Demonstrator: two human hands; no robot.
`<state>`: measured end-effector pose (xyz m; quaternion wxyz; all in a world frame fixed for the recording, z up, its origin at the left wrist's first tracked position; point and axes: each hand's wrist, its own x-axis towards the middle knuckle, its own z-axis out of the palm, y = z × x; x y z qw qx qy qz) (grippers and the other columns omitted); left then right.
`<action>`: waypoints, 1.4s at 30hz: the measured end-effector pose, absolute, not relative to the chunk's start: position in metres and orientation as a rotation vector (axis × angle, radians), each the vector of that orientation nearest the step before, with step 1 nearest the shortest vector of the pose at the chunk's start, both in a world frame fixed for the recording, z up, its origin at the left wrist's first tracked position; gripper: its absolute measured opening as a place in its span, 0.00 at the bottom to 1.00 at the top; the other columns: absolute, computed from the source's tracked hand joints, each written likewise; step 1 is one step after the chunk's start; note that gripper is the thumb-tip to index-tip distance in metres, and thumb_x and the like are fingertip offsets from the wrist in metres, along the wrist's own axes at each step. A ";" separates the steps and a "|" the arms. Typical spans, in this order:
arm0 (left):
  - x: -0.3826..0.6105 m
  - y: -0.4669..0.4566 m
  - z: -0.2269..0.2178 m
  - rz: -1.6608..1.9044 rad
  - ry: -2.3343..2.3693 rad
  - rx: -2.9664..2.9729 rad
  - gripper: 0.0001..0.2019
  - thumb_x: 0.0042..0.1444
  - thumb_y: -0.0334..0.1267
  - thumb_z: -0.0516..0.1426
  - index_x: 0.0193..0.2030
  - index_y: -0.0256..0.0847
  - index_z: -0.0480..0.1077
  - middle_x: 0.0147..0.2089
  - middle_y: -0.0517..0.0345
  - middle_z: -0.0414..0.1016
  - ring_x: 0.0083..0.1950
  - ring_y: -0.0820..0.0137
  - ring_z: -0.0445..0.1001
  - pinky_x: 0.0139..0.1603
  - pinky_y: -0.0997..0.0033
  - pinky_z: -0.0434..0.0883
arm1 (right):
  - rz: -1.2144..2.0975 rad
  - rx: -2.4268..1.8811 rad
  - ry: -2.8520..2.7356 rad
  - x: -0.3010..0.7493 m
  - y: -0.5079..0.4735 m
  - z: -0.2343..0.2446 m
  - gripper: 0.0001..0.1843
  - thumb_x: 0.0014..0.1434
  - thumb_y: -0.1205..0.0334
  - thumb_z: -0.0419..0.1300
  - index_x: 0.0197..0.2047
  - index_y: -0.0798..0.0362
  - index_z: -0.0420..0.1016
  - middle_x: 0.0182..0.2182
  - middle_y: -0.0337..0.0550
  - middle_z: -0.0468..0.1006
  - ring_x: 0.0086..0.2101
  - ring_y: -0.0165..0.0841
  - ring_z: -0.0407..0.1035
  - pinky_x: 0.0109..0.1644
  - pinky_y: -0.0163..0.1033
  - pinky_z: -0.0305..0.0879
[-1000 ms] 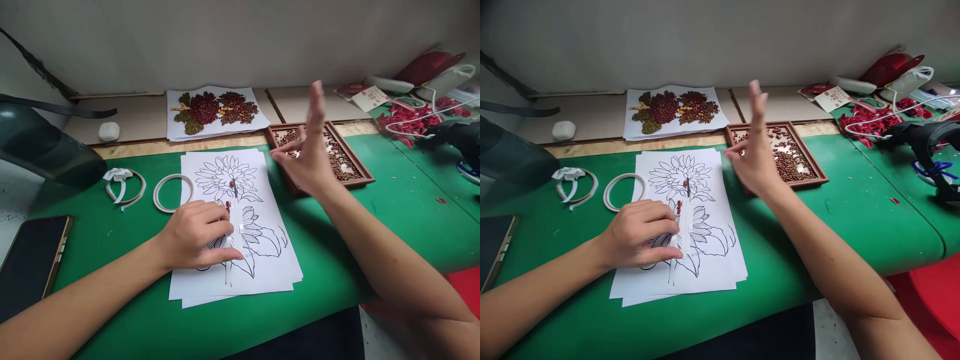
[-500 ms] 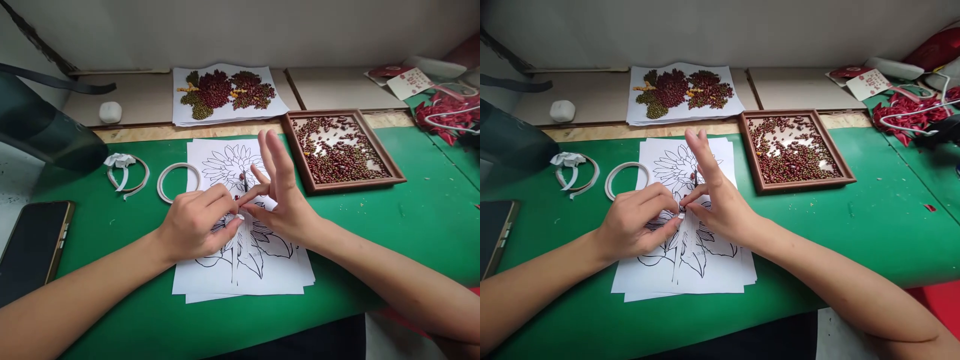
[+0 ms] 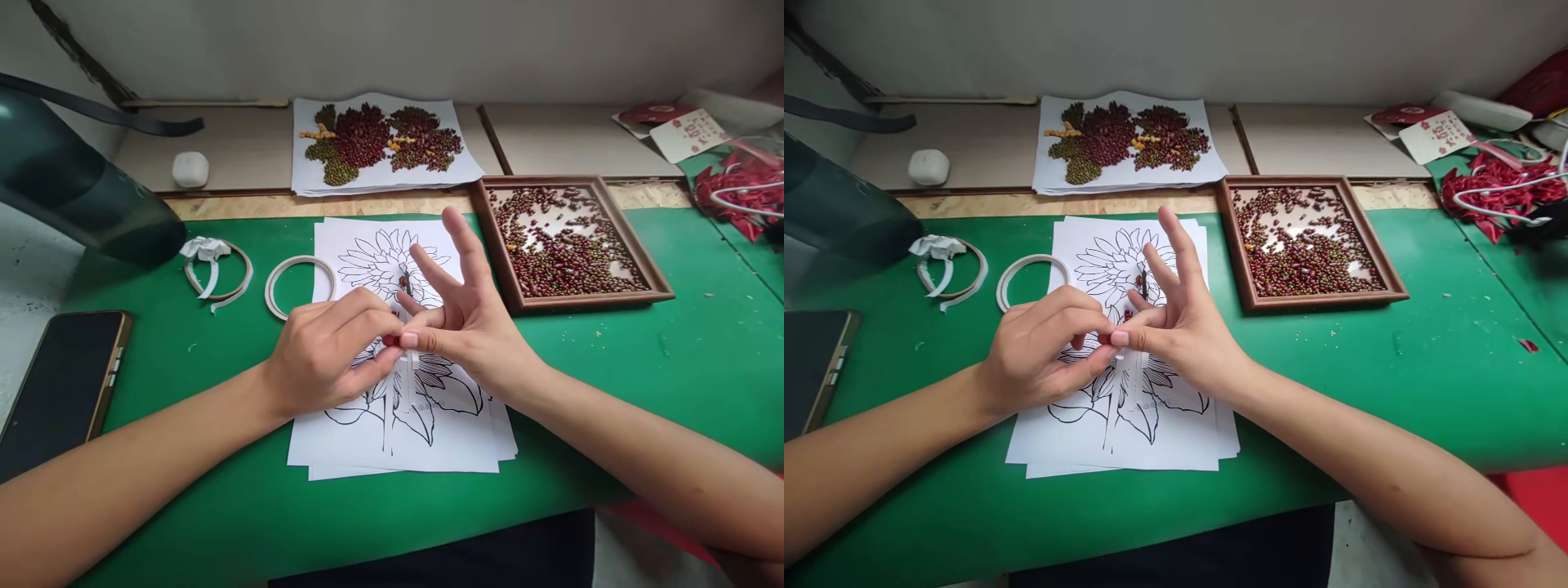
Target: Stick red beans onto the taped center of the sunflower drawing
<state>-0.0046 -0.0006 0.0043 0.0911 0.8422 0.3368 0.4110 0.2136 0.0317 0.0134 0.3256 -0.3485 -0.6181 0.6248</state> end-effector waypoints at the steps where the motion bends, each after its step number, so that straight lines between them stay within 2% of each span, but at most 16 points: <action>1: -0.005 -0.001 0.004 1.228 1.007 2.495 0.06 0.62 0.30 0.63 0.45 0.40 0.73 0.40 0.60 0.78 0.36 0.75 0.75 0.30 0.75 0.69 | 1.640 -0.918 -1.615 0.213 0.032 0.014 0.66 0.59 0.51 0.74 0.77 0.16 0.24 0.76 0.45 0.55 0.54 0.45 0.80 0.71 0.67 0.62; 5: -0.006 -0.002 0.004 1.268 1.019 2.500 0.07 0.62 0.29 0.64 0.45 0.41 0.74 0.40 0.60 0.77 0.34 0.76 0.74 0.31 0.75 0.69 | 1.574 -0.929 -1.692 0.213 0.032 0.016 0.64 0.62 0.50 0.72 0.77 0.17 0.23 0.77 0.48 0.54 0.51 0.42 0.82 0.70 0.66 0.64; 8: -0.006 -0.003 0.006 1.265 1.035 2.508 0.07 0.62 0.29 0.64 0.45 0.41 0.74 0.40 0.60 0.76 0.33 0.77 0.72 0.31 0.75 0.69 | 1.377 -0.933 -1.862 0.214 0.032 0.018 0.64 0.64 0.54 0.70 0.77 0.20 0.19 0.78 0.52 0.47 0.51 0.43 0.81 0.68 0.64 0.68; 12: -0.005 -0.002 0.007 1.205 1.081 2.494 0.05 0.63 0.29 0.64 0.44 0.40 0.74 0.40 0.60 0.76 0.32 0.78 0.71 0.30 0.76 0.67 | 1.037 -0.961 -2.005 0.219 0.036 0.023 0.61 0.66 0.63 0.66 0.77 0.19 0.20 0.80 0.44 0.32 0.55 0.43 0.79 0.71 0.64 0.65; 14: -0.005 -0.001 0.007 1.121 1.122 2.471 0.04 0.64 0.30 0.63 0.43 0.40 0.74 0.40 0.61 0.77 0.31 0.79 0.71 0.29 0.76 0.66 | 0.960 -0.959 -2.042 0.222 0.038 0.026 0.62 0.64 0.69 0.65 0.77 0.18 0.23 0.80 0.41 0.33 0.53 0.43 0.80 0.72 0.68 0.63; 16: -0.005 0.000 0.006 1.069 1.144 2.431 0.03 0.64 0.30 0.62 0.43 0.40 0.74 0.39 0.61 0.77 0.30 0.79 0.70 0.28 0.76 0.65 | 0.926 -0.932 -2.119 0.224 0.039 0.027 0.64 0.61 0.73 0.65 0.78 0.19 0.24 0.80 0.42 0.35 0.52 0.45 0.80 0.67 0.69 0.69; 17: -0.005 0.000 0.006 1.060 1.146 2.412 0.03 0.64 0.31 0.62 0.43 0.40 0.74 0.39 0.62 0.77 0.30 0.79 0.69 0.28 0.76 0.64 | 0.914 -0.904 -2.162 0.224 0.039 0.027 0.64 0.61 0.74 0.65 0.78 0.20 0.26 0.80 0.42 0.32 0.52 0.46 0.80 0.62 0.67 0.75; 19: -0.005 0.000 0.005 1.044 1.149 2.382 0.02 0.64 0.31 0.62 0.42 0.41 0.74 0.39 0.62 0.77 0.30 0.79 0.69 0.28 0.75 0.65 | 0.900 -0.814 -2.226 0.224 0.039 0.026 0.62 0.61 0.76 0.63 0.78 0.19 0.29 0.80 0.39 0.23 0.53 0.46 0.79 0.51 0.57 0.83; 21: -0.005 0.000 0.004 0.992 1.166 2.363 0.02 0.64 0.31 0.62 0.42 0.41 0.75 0.39 0.62 0.76 0.30 0.78 0.70 0.29 0.75 0.65 | 0.896 -0.715 -2.258 0.223 0.037 0.024 0.59 0.62 0.78 0.60 0.77 0.19 0.32 0.79 0.37 0.17 0.54 0.44 0.78 0.42 0.48 0.84; 25: -0.005 0.000 0.001 0.880 1.194 2.351 0.02 0.66 0.33 0.61 0.42 0.42 0.76 0.41 0.62 0.78 0.32 0.78 0.72 0.31 0.74 0.66 | 0.868 -0.619 -2.293 0.223 0.036 0.020 0.59 0.61 0.82 0.57 0.78 0.21 0.33 0.79 0.39 0.17 0.55 0.41 0.78 0.39 0.43 0.83; 30: -0.006 0.001 0.000 0.857 1.192 2.387 0.03 0.67 0.34 0.61 0.43 0.43 0.77 0.41 0.62 0.79 0.34 0.76 0.74 0.33 0.72 0.66 | 0.843 -0.624 -2.368 0.225 0.039 0.018 0.59 0.62 0.82 0.57 0.78 0.24 0.31 0.80 0.44 0.25 0.56 0.42 0.77 0.42 0.44 0.83; 34: -0.006 0.001 -0.001 0.835 1.190 2.431 0.04 0.66 0.33 0.61 0.43 0.44 0.78 0.41 0.63 0.80 0.35 0.74 0.75 0.34 0.71 0.66 | 0.876 -0.651 -2.404 0.225 0.041 0.020 0.57 0.62 0.80 0.57 0.78 0.23 0.34 0.80 0.42 0.21 0.53 0.41 0.79 0.40 0.44 0.83; 42: -0.005 0.000 -0.002 0.817 1.193 2.461 0.03 0.65 0.34 0.61 0.43 0.44 0.78 0.40 0.64 0.80 0.35 0.73 0.75 0.34 0.70 0.67 | 0.896 -0.752 -2.431 0.225 0.042 0.021 0.54 0.61 0.78 0.60 0.78 0.26 0.42 0.80 0.39 0.24 0.63 0.50 0.71 0.40 0.43 0.82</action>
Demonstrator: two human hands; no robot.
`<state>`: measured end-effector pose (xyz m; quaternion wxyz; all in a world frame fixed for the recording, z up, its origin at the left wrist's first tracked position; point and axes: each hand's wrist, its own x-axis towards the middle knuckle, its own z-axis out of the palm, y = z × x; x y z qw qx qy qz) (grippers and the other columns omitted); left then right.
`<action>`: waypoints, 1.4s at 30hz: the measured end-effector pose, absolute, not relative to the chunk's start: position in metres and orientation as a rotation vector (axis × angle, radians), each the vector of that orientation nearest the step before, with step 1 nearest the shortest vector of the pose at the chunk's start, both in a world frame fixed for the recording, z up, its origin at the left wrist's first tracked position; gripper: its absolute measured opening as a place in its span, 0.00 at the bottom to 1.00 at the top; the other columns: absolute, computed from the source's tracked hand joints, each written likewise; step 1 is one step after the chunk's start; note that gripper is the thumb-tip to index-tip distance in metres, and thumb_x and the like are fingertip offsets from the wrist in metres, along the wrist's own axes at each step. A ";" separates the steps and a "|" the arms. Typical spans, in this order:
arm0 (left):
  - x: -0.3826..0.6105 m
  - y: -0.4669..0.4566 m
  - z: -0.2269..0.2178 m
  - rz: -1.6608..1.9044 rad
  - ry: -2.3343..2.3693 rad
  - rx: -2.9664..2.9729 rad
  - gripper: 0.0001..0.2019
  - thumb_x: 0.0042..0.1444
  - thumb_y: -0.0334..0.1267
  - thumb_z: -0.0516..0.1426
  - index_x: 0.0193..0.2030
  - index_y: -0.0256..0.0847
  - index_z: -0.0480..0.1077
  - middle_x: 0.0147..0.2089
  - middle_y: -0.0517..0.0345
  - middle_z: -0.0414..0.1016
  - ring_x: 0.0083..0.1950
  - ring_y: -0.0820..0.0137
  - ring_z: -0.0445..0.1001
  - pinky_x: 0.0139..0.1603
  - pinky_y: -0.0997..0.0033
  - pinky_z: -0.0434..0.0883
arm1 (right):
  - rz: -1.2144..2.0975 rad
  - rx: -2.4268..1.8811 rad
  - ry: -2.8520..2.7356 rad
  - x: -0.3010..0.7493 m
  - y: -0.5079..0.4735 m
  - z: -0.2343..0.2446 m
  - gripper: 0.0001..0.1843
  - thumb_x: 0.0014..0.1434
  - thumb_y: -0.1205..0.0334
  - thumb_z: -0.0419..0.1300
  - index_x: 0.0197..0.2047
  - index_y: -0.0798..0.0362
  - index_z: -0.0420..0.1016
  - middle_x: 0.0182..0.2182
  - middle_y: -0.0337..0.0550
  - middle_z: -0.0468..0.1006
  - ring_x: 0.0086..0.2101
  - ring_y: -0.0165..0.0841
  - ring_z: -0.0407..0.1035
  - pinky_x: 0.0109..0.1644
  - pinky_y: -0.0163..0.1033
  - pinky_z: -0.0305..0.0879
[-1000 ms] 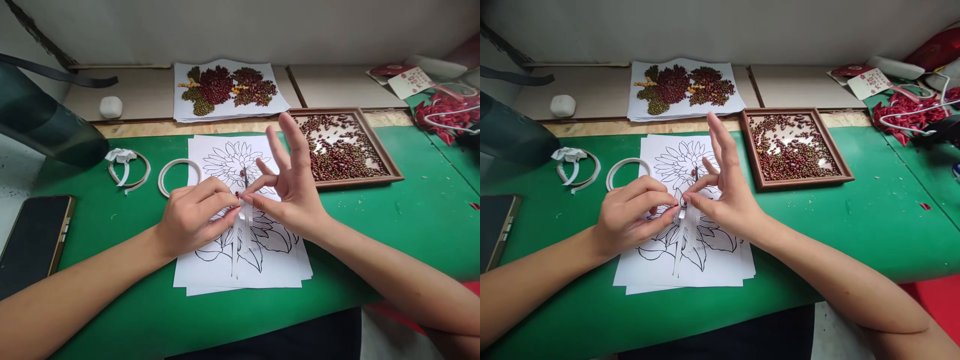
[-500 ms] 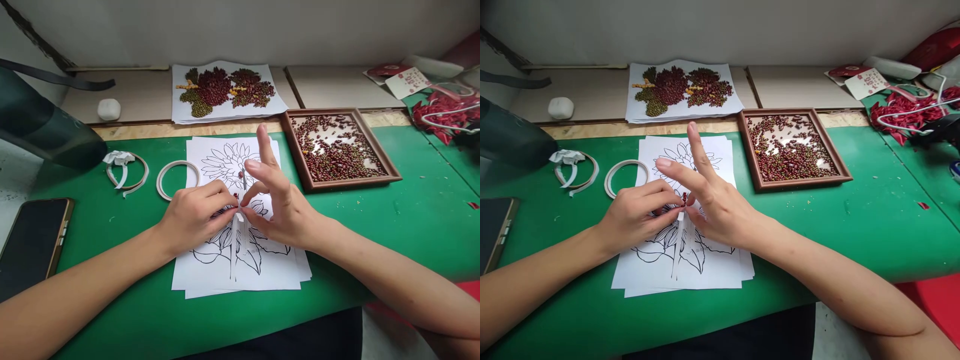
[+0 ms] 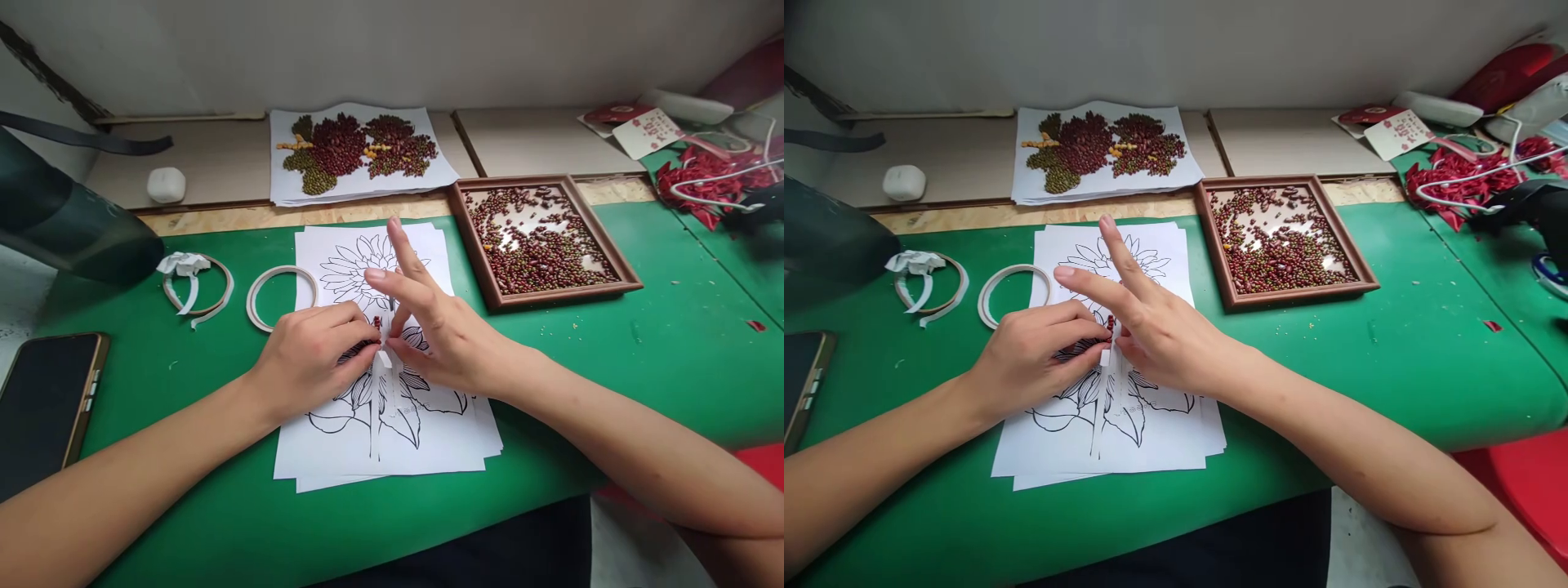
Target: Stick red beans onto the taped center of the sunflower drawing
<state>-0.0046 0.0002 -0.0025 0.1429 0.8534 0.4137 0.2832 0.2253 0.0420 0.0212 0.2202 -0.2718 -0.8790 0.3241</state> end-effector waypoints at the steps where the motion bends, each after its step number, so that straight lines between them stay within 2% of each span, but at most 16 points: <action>1: -0.005 0.000 -0.003 0.823 1.197 2.458 0.03 0.65 0.34 0.61 0.43 0.43 0.78 0.39 0.64 0.80 0.35 0.73 0.75 0.34 0.70 0.67 | 0.890 -0.749 -2.433 0.225 0.042 0.021 0.53 0.61 0.78 0.60 0.77 0.27 0.42 0.80 0.40 0.25 0.63 0.50 0.71 0.40 0.43 0.82; 7: -0.005 -0.001 -0.004 0.835 1.206 2.466 0.03 0.66 0.35 0.61 0.43 0.42 0.78 0.39 0.61 0.79 0.35 0.73 0.75 0.34 0.70 0.68 | 0.843 -0.745 -2.461 0.224 0.042 0.020 0.45 0.64 0.77 0.57 0.75 0.32 0.49 0.80 0.44 0.33 0.66 0.51 0.66 0.47 0.51 0.81; 10: -0.004 -0.001 -0.003 0.846 1.218 2.479 0.03 0.66 0.35 0.61 0.42 0.42 0.78 0.39 0.61 0.80 0.36 0.72 0.76 0.36 0.69 0.69 | 0.766 -0.734 -2.482 0.222 0.043 0.019 0.38 0.64 0.77 0.55 0.71 0.38 0.55 0.78 0.50 0.47 0.66 0.47 0.66 0.51 0.53 0.79; 13: -0.003 -0.001 0.000 0.870 1.222 2.469 0.04 0.66 0.33 0.59 0.40 0.41 0.77 0.38 0.61 0.79 0.35 0.72 0.75 0.35 0.70 0.68 | 0.637 -0.734 -2.517 0.222 0.046 0.017 0.26 0.64 0.76 0.56 0.62 0.47 0.66 0.63 0.55 0.70 0.58 0.44 0.71 0.53 0.53 0.74; 15: -0.002 -0.001 0.001 0.882 1.227 2.435 0.05 0.64 0.30 0.58 0.40 0.41 0.76 0.38 0.61 0.79 0.33 0.74 0.73 0.33 0.71 0.67 | 0.561 -0.720 -2.560 0.224 0.049 0.017 0.16 0.64 0.73 0.58 0.54 0.51 0.72 0.50 0.51 0.77 0.50 0.42 0.74 0.54 0.52 0.70; 18: -0.002 -0.002 0.002 0.903 1.228 2.389 0.09 0.60 0.27 0.56 0.41 0.41 0.77 0.39 0.61 0.78 0.32 0.74 0.72 0.33 0.72 0.67 | 0.504 -0.665 -2.617 0.226 0.052 0.018 0.08 0.66 0.69 0.58 0.44 0.52 0.77 0.38 0.45 0.78 0.39 0.37 0.73 0.51 0.49 0.65; 21: -0.002 -0.002 0.000 0.922 1.239 2.378 0.11 0.59 0.25 0.55 0.41 0.41 0.77 0.38 0.61 0.78 0.33 0.74 0.73 0.33 0.72 0.68 | 0.492 -0.602 -2.640 0.227 0.053 0.018 0.09 0.66 0.69 0.57 0.41 0.53 0.79 0.32 0.41 0.77 0.33 0.34 0.70 0.50 0.47 0.63; 35: -0.003 -0.002 0.000 0.894 1.240 2.403 0.11 0.58 0.26 0.54 0.37 0.42 0.78 0.35 0.63 0.78 0.32 0.74 0.72 0.33 0.71 0.66 | 0.476 -0.524 -2.733 0.225 0.051 0.014 0.11 0.67 0.70 0.57 0.45 0.53 0.82 0.32 0.40 0.78 0.32 0.33 0.69 0.47 0.44 0.61; 42: -0.004 -0.002 0.001 0.886 1.224 2.428 0.12 0.60 0.26 0.55 0.37 0.42 0.79 0.36 0.61 0.80 0.33 0.72 0.74 0.34 0.70 0.69 | 0.419 -0.582 -2.575 0.230 0.057 0.021 0.10 0.68 0.69 0.56 0.42 0.53 0.80 0.30 0.40 0.77 0.30 0.32 0.69 0.45 0.43 0.63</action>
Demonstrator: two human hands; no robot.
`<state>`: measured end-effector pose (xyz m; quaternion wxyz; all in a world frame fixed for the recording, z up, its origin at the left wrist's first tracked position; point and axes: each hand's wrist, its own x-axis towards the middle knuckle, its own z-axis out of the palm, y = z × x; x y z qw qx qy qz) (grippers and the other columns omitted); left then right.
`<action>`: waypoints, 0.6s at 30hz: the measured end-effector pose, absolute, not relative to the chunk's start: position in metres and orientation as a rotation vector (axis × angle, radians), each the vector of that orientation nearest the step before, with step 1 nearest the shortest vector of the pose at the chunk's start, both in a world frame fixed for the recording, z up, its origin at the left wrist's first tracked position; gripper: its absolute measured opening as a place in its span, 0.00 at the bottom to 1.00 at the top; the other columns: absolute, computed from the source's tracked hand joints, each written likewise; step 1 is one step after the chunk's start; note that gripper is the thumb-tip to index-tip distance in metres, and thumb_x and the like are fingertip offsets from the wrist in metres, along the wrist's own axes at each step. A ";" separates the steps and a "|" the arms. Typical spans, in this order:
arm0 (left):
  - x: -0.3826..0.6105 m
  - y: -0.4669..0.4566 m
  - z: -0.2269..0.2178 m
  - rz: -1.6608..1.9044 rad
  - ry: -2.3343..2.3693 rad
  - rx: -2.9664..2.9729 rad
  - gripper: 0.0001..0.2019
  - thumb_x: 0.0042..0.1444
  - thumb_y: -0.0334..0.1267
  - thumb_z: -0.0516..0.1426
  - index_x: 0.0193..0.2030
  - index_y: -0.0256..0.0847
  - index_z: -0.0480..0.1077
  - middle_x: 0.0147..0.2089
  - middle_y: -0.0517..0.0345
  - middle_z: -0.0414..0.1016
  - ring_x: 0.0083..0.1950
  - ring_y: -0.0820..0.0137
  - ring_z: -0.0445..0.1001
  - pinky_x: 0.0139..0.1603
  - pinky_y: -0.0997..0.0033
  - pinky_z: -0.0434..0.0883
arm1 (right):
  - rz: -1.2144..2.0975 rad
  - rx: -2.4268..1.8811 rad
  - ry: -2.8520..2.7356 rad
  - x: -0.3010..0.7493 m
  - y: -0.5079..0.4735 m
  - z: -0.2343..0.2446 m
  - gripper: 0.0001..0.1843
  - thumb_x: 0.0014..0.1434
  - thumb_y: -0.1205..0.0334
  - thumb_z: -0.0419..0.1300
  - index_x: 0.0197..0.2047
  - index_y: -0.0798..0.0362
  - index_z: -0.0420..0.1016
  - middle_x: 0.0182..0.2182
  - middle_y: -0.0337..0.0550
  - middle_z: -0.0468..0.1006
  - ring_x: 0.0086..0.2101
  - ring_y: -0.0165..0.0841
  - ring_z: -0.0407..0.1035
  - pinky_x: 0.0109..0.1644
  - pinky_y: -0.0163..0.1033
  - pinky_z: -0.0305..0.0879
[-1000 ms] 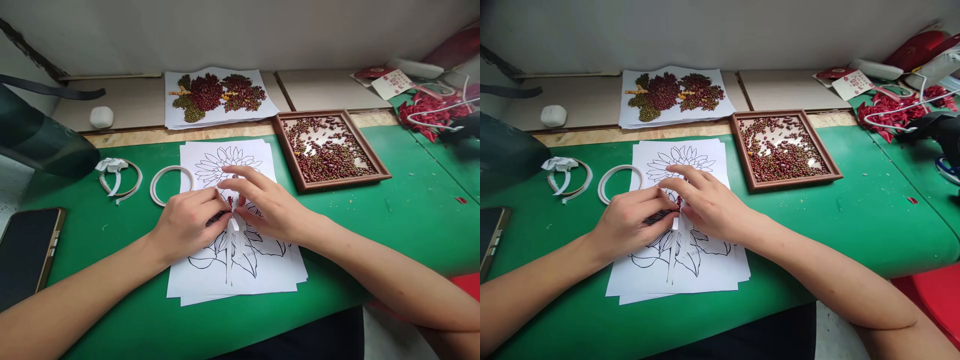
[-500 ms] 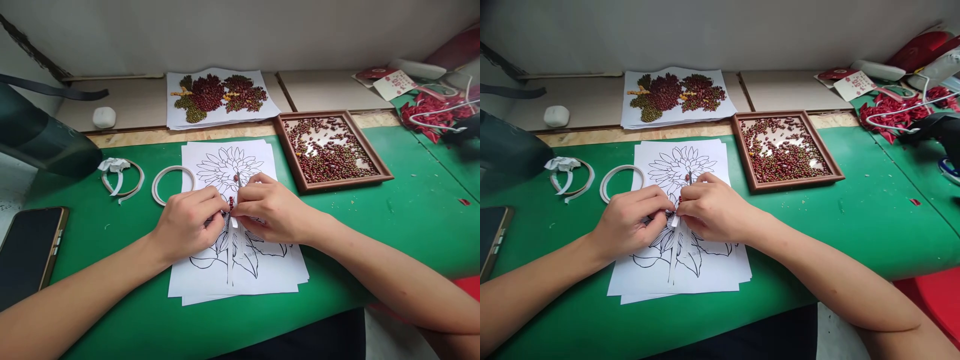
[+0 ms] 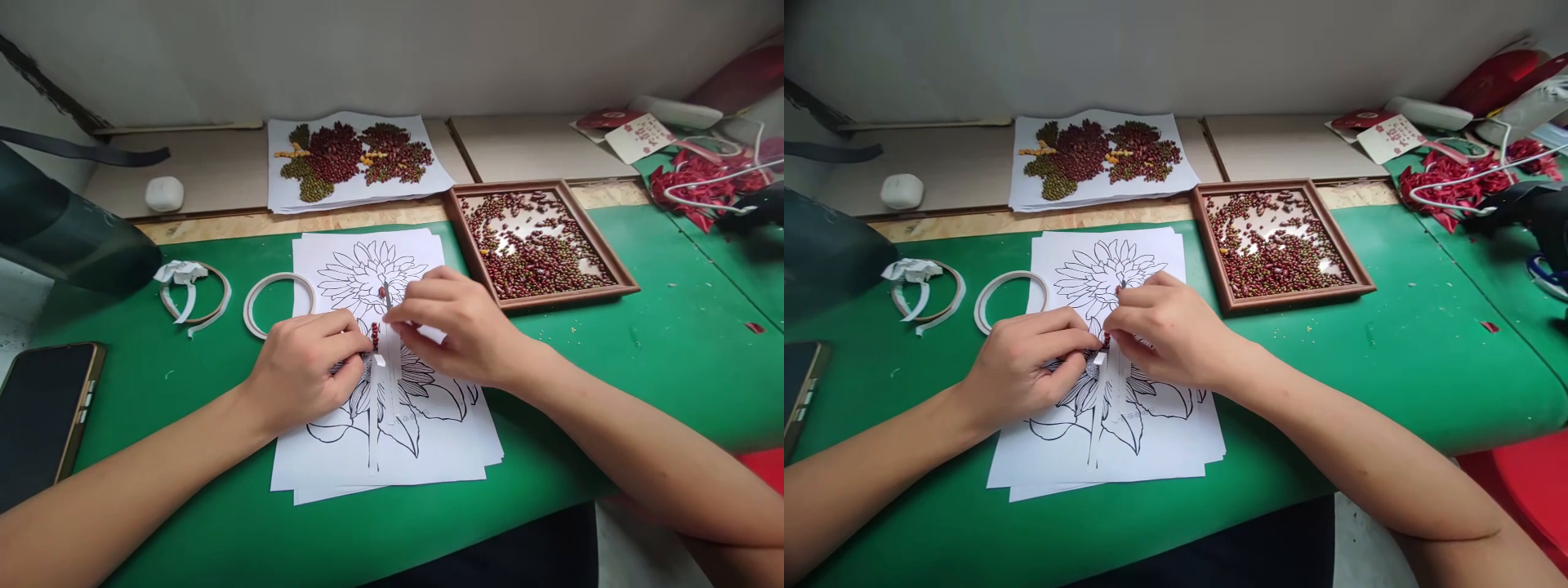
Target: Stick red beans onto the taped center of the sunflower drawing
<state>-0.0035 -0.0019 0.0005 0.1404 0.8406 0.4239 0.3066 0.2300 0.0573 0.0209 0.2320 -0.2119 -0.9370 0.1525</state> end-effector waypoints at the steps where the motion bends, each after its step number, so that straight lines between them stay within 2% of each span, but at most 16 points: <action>1: -0.004 -0.002 0.000 0.889 1.217 2.433 0.11 0.60 0.27 0.55 0.38 0.42 0.80 0.37 0.61 0.80 0.33 0.72 0.75 0.35 0.70 0.70 | 0.391 -0.621 -2.533 0.232 0.060 0.024 0.09 0.68 0.69 0.56 0.42 0.53 0.79 0.30 0.40 0.78 0.31 0.32 0.70 0.45 0.43 0.63; 4: -0.004 -0.002 0.000 0.888 1.204 2.448 0.11 0.61 0.27 0.56 0.39 0.41 0.80 0.38 0.60 0.81 0.34 0.71 0.77 0.35 0.70 0.71 | 0.280 -0.801 -2.408 0.242 0.073 0.033 0.09 0.66 0.70 0.58 0.41 0.51 0.79 0.31 0.40 0.80 0.31 0.33 0.72 0.44 0.44 0.64; 9: -0.004 -0.002 -0.001 0.888 1.190 2.454 0.12 0.61 0.26 0.55 0.39 0.41 0.81 0.38 0.60 0.81 0.34 0.72 0.77 0.33 0.71 0.70 | 0.105 -1.122 -2.160 0.271 0.106 0.044 0.08 0.63 0.68 0.60 0.37 0.49 0.82 0.31 0.42 0.80 0.30 0.32 0.69 0.37 0.41 0.63; 12: -0.004 -0.002 -0.001 0.898 1.178 2.460 0.12 0.61 0.26 0.55 0.38 0.41 0.80 0.38 0.60 0.81 0.34 0.72 0.77 0.33 0.71 0.70 | 0.049 -1.360 -2.029 0.299 0.128 0.048 0.09 0.62 0.66 0.61 0.39 0.53 0.85 0.34 0.46 0.83 0.31 0.31 0.70 0.39 0.39 0.63; 15: -0.004 -0.002 -0.001 0.910 1.164 2.479 0.11 0.61 0.26 0.55 0.39 0.40 0.80 0.38 0.60 0.81 0.33 0.72 0.76 0.33 0.71 0.70 | -0.006 -1.630 -1.920 0.330 0.147 0.050 0.11 0.61 0.63 0.64 0.41 0.56 0.88 0.30 0.48 0.81 0.30 0.31 0.68 0.38 0.39 0.60; 18: -0.004 -0.003 -0.001 0.910 1.157 2.500 0.11 0.61 0.26 0.55 0.40 0.40 0.80 0.38 0.60 0.81 0.33 0.72 0.77 0.32 0.71 0.70 | 0.039 -1.879 -1.910 0.351 0.157 0.049 0.14 0.59 0.60 0.67 0.45 0.57 0.88 0.32 0.50 0.82 0.31 0.31 0.67 0.38 0.40 0.60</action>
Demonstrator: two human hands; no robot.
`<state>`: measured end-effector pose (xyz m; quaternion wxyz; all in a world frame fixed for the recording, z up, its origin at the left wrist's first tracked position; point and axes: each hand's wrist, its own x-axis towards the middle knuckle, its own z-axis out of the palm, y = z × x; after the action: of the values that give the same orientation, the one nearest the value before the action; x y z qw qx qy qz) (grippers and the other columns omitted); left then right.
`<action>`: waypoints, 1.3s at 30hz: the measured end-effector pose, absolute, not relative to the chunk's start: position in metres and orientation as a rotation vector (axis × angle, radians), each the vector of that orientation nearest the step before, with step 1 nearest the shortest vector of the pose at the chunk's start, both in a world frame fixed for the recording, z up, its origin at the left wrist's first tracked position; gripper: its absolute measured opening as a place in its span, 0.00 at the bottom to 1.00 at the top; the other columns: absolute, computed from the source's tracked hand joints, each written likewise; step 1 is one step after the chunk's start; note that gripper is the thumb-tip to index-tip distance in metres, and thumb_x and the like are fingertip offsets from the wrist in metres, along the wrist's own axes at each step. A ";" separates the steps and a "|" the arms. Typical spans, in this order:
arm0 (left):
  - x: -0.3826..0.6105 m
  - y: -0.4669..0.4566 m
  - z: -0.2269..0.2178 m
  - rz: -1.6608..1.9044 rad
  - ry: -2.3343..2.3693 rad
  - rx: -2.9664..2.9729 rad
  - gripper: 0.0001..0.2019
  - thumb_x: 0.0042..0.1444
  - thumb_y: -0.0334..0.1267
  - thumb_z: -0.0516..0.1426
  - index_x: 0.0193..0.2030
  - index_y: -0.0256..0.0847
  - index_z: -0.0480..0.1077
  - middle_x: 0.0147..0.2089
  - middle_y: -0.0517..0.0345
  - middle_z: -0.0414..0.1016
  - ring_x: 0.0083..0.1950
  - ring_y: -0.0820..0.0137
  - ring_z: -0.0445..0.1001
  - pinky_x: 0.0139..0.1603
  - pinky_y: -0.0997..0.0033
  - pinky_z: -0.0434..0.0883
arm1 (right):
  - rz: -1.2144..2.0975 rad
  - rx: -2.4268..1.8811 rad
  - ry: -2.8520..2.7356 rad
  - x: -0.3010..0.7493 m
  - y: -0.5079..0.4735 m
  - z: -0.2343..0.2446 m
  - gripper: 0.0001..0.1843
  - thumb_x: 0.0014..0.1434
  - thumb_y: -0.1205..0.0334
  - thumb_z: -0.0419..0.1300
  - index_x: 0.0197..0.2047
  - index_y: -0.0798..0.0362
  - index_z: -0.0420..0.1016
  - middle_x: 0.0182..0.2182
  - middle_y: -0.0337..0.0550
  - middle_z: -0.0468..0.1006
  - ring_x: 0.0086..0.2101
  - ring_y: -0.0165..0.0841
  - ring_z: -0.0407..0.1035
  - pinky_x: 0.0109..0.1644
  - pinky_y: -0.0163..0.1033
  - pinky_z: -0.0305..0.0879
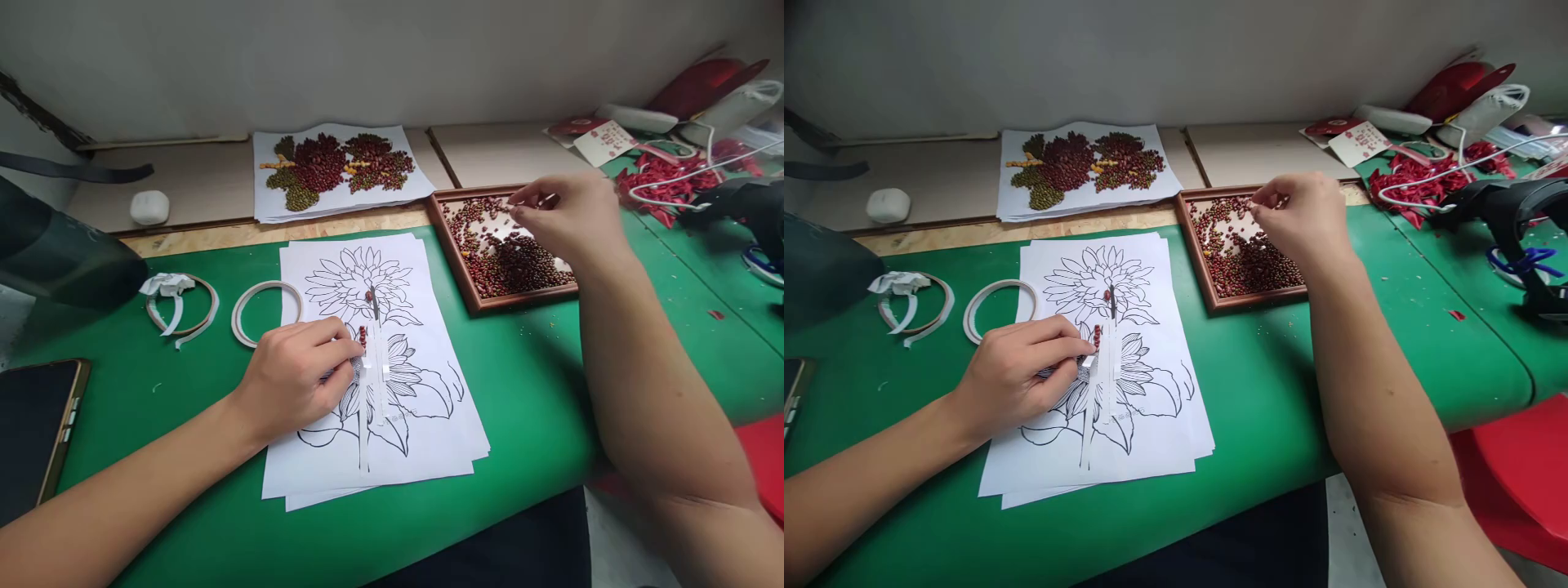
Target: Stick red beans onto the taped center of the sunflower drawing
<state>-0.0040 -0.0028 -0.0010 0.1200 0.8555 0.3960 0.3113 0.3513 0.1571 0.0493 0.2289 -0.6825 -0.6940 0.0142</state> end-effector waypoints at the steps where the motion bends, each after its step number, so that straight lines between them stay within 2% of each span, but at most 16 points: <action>1: -0.004 -0.003 -0.001 0.908 1.157 2.503 0.11 0.61 0.26 0.55 0.40 0.40 0.80 0.38 0.60 0.81 0.33 0.72 0.77 0.32 0.71 0.70 | 0.078 -1.935 -1.924 0.355 0.159 0.048 0.14 0.58 0.60 0.67 0.46 0.57 0.88 0.34 0.50 0.83 0.31 0.32 0.68 0.39 0.40 0.60; 6: -0.004 -0.002 -0.001 0.907 1.143 2.515 0.11 0.62 0.27 0.55 0.40 0.40 0.80 0.38 0.60 0.81 0.34 0.72 0.77 0.32 0.70 0.70 | 0.268 -2.019 -2.049 0.357 0.162 0.043 0.14 0.56 0.63 0.69 0.46 0.54 0.86 0.36 0.49 0.84 0.33 0.34 0.71 0.39 0.40 0.60; 14: -0.005 -0.003 -0.003 0.868 1.158 2.516 0.12 0.63 0.27 0.55 0.44 0.41 0.80 0.41 0.60 0.81 0.35 0.71 0.76 0.33 0.68 0.70 | 0.222 -1.971 -2.131 0.352 0.159 0.046 0.08 0.57 0.59 0.69 0.40 0.53 0.87 0.33 0.46 0.82 0.32 0.34 0.69 0.37 0.41 0.58; 17: -0.005 -0.003 -0.001 0.860 1.150 2.534 0.11 0.63 0.27 0.56 0.46 0.40 0.79 0.43 0.57 0.80 0.38 0.69 0.76 0.36 0.67 0.71 | 0.219 -1.980 -2.181 0.347 0.159 0.045 0.08 0.57 0.58 0.69 0.38 0.52 0.86 0.32 0.46 0.82 0.33 0.36 0.70 0.37 0.42 0.58; 22: -0.002 -0.001 0.003 0.789 1.147 2.583 0.12 0.66 0.31 0.58 0.54 0.37 0.76 0.53 0.49 0.77 0.52 0.60 0.73 0.48 0.59 0.74 | 0.167 -1.985 -2.235 0.341 0.160 0.039 0.05 0.57 0.61 0.65 0.35 0.50 0.83 0.34 0.49 0.82 0.36 0.42 0.71 0.39 0.44 0.59; 25: -0.001 0.001 0.004 0.703 1.169 2.548 0.12 0.67 0.34 0.58 0.56 0.38 0.75 0.56 0.48 0.76 0.57 0.57 0.72 0.55 0.53 0.74 | 0.163 -1.915 -2.273 0.344 0.161 0.033 0.03 0.56 0.62 0.63 0.33 0.49 0.79 0.34 0.49 0.82 0.37 0.45 0.71 0.42 0.45 0.62; 31: -0.002 0.001 0.003 0.714 1.206 2.501 0.11 0.68 0.35 0.57 0.55 0.40 0.74 0.55 0.49 0.77 0.57 0.58 0.73 0.56 0.54 0.75 | 0.108 -1.875 -2.294 0.346 0.163 0.029 0.04 0.58 0.62 0.60 0.31 0.47 0.74 0.35 0.48 0.79 0.38 0.45 0.70 0.41 0.45 0.61; 39: -0.001 0.002 0.004 0.695 1.261 2.473 0.12 0.68 0.34 0.57 0.56 0.39 0.75 0.55 0.49 0.77 0.57 0.58 0.73 0.56 0.53 0.75 | 0.045 -1.761 -2.111 0.323 0.149 0.045 0.04 0.63 0.62 0.58 0.35 0.47 0.70 0.37 0.49 0.76 0.39 0.44 0.66 0.45 0.49 0.60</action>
<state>-0.0011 0.0016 0.0038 0.1396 0.8558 0.4362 0.2404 0.3233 0.1488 0.0447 0.1950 -0.6282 -0.7531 0.0160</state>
